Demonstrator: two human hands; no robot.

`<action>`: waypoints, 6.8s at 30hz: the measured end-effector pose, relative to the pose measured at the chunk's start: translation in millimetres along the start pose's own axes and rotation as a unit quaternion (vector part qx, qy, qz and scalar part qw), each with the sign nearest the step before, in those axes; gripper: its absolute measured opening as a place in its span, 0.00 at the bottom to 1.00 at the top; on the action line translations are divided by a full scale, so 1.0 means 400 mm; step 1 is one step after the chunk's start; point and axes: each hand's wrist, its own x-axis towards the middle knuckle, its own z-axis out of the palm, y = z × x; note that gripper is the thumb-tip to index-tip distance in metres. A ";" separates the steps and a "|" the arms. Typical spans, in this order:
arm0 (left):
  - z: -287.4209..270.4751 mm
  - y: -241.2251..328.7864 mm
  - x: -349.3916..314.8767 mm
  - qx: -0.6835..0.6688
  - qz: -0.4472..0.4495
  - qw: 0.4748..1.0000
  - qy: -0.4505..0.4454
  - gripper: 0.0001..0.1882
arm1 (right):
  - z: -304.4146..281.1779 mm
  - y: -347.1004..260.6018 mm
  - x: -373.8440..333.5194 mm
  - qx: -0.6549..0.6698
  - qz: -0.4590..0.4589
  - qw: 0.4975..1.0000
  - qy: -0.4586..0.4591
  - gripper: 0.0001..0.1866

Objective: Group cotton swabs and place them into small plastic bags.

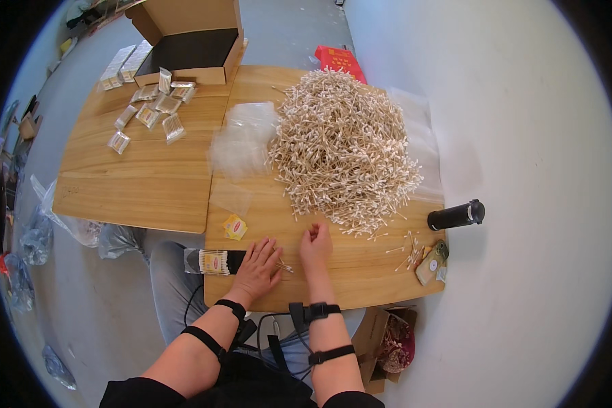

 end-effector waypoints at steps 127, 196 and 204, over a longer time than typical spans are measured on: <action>-0.019 0.000 0.003 -0.004 0.014 1.000 0.006 0.35 | -0.098 -0.039 -0.147 -0.193 -0.257 0.940 -0.116 0.05; -0.016 0.000 0.004 -0.003 0.003 1.000 0.009 0.31 | -0.218 0.055 -0.162 -0.176 -0.141 0.974 0.013 0.05; -0.014 0.003 0.005 -0.001 0.000 1.000 0.002 0.31 | -0.208 0.041 -0.155 -0.200 -0.129 0.971 -0.025 0.05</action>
